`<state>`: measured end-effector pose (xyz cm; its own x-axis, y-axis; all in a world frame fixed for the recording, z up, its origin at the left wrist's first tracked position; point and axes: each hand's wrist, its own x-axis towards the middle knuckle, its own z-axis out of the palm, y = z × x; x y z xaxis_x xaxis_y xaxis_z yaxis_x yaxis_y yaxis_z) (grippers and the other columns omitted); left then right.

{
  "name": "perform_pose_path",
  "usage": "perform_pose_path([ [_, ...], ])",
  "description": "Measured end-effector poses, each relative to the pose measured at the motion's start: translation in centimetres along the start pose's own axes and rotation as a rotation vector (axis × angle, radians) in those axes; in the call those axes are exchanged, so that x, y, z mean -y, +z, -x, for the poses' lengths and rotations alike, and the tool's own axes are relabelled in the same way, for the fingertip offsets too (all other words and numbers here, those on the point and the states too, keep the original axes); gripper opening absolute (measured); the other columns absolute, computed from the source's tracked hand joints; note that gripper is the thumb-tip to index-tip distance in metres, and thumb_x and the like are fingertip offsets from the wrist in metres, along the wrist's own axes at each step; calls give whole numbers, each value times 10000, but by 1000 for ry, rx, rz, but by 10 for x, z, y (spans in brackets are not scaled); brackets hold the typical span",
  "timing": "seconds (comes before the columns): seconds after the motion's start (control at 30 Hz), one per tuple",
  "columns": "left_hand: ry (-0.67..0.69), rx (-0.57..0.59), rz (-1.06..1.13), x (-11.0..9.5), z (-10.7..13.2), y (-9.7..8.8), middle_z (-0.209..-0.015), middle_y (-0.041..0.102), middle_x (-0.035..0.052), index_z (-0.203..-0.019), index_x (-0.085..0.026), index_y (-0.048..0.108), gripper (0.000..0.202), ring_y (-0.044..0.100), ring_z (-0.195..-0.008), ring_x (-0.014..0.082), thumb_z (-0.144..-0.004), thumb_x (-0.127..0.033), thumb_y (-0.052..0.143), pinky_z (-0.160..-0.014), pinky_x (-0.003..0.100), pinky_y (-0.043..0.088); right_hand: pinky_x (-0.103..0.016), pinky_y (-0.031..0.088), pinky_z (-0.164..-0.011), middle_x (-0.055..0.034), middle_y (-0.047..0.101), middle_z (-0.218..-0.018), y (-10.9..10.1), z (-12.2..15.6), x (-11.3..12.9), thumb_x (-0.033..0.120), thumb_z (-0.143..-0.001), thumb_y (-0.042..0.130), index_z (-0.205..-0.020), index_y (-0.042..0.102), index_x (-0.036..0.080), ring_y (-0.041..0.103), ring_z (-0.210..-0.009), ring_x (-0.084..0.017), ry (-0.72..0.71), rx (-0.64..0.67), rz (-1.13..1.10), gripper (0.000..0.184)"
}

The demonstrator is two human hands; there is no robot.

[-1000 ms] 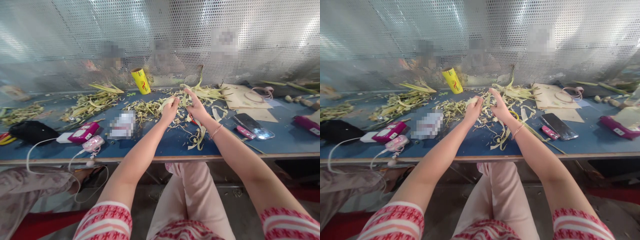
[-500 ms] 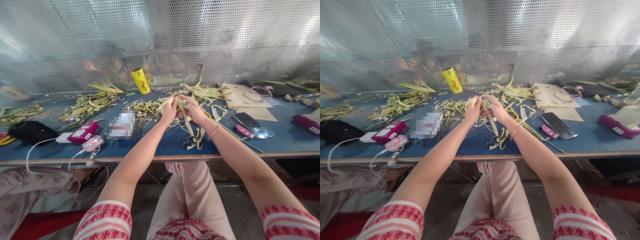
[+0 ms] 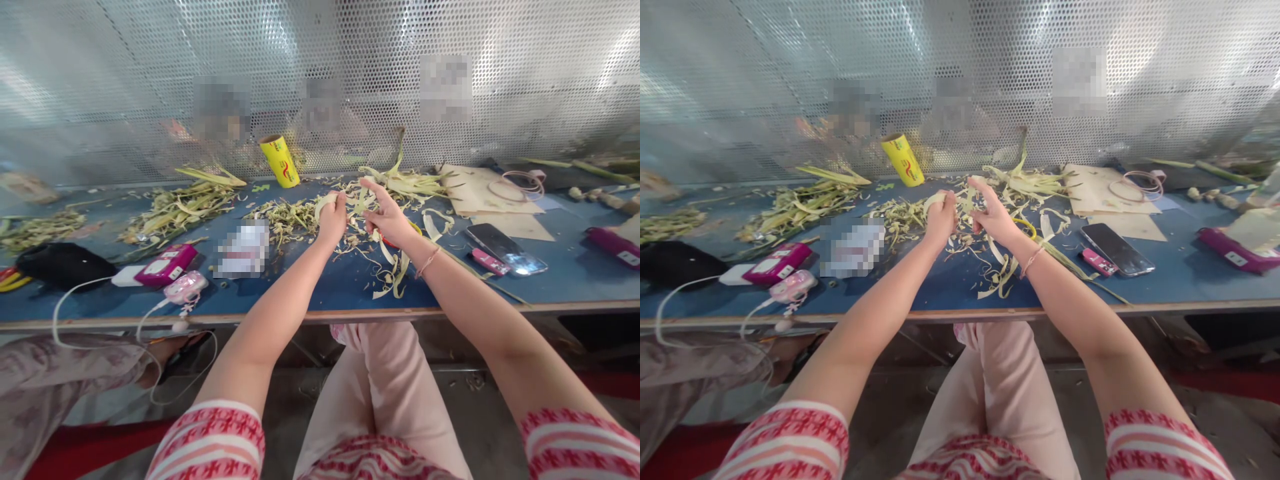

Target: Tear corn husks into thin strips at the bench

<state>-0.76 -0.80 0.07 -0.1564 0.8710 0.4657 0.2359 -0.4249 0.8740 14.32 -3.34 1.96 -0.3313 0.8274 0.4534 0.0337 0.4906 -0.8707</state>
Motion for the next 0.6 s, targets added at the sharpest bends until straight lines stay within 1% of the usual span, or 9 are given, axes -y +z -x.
perform_pose_path([
  [0.1,26,-5,-31,-1,-1,-1,-473,363,-72,-846,-220,505,526,407,-393,95,-852,-731,381,-461,249,322,-272,541,-535,-35,510,-1414,-2,-2,-3,273,-830,597,-1450,375,385,607,-676,-109,19,-25,-8,668],
  [0.17,37,38,-29,-3,-1,-1,-463,356,-72,-852,-219,525,508,416,-394,100,-861,-712,401,-467,252,334,-276,530,-533,-46,589,-1299,-5,-4,-6,266,-839,580,-1466,360,368,617,-672,-123,43,-71,-22,672],
  [0.2,40,71,-25,-4,0,-1,-458,351,-74,-858,-219,533,498,413,-388,101,-864,-702,410,-466,253,338,-273,522,-527,-48,599,-1281,-7,-5,-7,261,-843,569,-1466,363,360,616,-667,-123,49,-102,-27,664],
  [0.23,44,100,-22,-5,1,-1,-456,348,-74,-861,-219,539,488,409,-381,99,-868,-693,419,-464,254,343,-269,513,-516,-49,589,-1301,-8,-7,-8,259,-845,558,-1459,374,356,610,-660,-118,49,-134,-28,648],
  [0.3,56,137,-28,-7,3,0,-460,360,-71,-858,-220,545,470,410,-377,96,-873,-676,434,-468,257,355,-262,498,-494,-41,518,-1408,-12,-9,-11,267,-851,539,-1434,406,360,592,-643,-100,34,-190,-16,605],
  [0.4,45,148,-19,-9,6,0,-481,373,-64,-870,-223,545,461,418,-391,94,-870,-674,446,-473,258,361,-267,501,-486,-26,415,-1510,-13,-10,-12,275,-852,536,-1411,427,370,577,-622,-83,26,-211,-4,578],
  [0.53,-27,123,40,-11,6,0,-487,361,-68,-913,-217,527,514,387,-375,90,-860,-713,402,-450,253,328,-262,508,-483,-42,441,-1494,-11,-9,-10,269,-819,593,-1404,445,352,568,-588,-72,38,-182,-44,609],
  [0.6,-39,109,66,-12,5,1,-489,384,-64,-921,-215,514,541,391,-376,91,-858,-731,368,-448,252,327,-265,518,-498,-48,483,-1458,-8,-8,-10,282,-813,614,-1377,484,340,561,-573,-66,32,-141,-73,581],
])
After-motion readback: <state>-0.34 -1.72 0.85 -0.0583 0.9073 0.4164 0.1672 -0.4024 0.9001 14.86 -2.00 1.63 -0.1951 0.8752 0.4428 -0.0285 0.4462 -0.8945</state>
